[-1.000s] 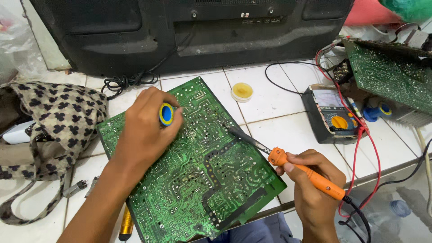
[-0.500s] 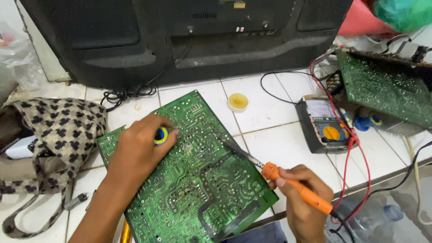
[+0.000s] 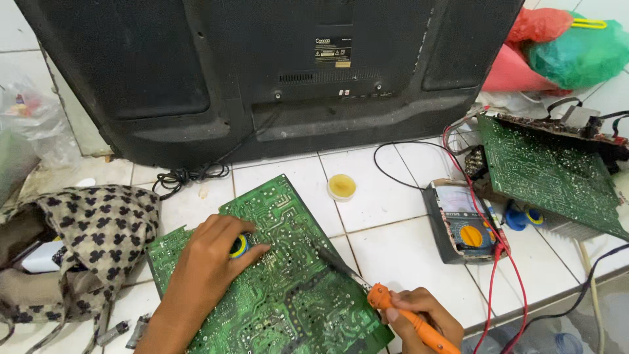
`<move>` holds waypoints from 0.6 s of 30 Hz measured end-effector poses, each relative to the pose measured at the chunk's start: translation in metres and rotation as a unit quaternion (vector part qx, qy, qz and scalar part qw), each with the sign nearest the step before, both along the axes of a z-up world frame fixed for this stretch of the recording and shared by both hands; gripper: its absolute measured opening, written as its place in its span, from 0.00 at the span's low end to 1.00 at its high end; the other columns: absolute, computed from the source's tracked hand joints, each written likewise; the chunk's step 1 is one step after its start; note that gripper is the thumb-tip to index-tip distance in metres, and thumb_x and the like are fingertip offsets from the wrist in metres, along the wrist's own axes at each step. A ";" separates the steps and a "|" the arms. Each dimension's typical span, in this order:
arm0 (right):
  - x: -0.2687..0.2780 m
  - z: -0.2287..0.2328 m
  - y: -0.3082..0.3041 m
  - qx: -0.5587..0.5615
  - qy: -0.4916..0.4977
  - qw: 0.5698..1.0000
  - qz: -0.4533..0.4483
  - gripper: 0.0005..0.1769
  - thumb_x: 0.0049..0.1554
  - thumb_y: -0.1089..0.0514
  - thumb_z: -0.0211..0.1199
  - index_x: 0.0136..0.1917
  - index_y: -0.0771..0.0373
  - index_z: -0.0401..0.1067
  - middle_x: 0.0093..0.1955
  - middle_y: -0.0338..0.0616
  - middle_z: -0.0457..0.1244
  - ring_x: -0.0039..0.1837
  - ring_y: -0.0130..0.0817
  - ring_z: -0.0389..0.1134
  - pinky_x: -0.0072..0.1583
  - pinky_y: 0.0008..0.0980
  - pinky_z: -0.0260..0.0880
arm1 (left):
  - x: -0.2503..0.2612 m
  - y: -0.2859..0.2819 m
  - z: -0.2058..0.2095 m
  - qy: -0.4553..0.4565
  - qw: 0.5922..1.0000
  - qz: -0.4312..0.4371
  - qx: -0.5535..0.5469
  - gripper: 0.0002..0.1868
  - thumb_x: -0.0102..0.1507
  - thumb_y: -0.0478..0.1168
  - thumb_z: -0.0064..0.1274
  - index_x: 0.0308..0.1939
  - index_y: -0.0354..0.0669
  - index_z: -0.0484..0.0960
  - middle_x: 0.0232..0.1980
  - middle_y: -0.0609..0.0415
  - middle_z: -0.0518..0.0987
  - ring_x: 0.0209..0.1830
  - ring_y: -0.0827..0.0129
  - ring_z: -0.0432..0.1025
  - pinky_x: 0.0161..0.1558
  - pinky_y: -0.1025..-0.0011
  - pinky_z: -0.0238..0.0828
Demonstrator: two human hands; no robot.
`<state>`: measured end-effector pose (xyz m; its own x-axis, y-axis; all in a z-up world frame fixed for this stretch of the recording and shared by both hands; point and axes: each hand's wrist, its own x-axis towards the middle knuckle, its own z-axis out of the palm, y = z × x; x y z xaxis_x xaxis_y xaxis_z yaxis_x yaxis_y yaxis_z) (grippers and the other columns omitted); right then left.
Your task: The person is soldering a green circuit board using a soldering iron and solder wire. They apply solder to various points on the board while holding the solder wire with their left hand and the iron with their right hand.
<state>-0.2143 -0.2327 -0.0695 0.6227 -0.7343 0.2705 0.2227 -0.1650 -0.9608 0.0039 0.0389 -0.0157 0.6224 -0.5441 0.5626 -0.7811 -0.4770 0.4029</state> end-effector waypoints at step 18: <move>0.014 -0.071 -0.140 0.279 0.392 0.854 0.199 0.20 0.59 0.73 0.70 0.45 1.05 0.86 0.28 0.74 0.65 0.32 0.57 0.66 0.39 0.41 0.58 | -0.115 0.182 -0.081 0.509 0.783 0.308 0.180 0.24 0.50 0.55 0.81 0.48 0.86 0.91 0.41 0.83 0.97 0.40 0.94 0.87 0.53 0.89 0.81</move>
<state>-0.2006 -0.3723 -0.1407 0.6823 -0.3006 -0.6664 -0.5927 0.3060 -0.7450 -0.1115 0.2210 -0.0964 0.8551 0.0273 -0.5178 0.2814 -0.8631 0.4193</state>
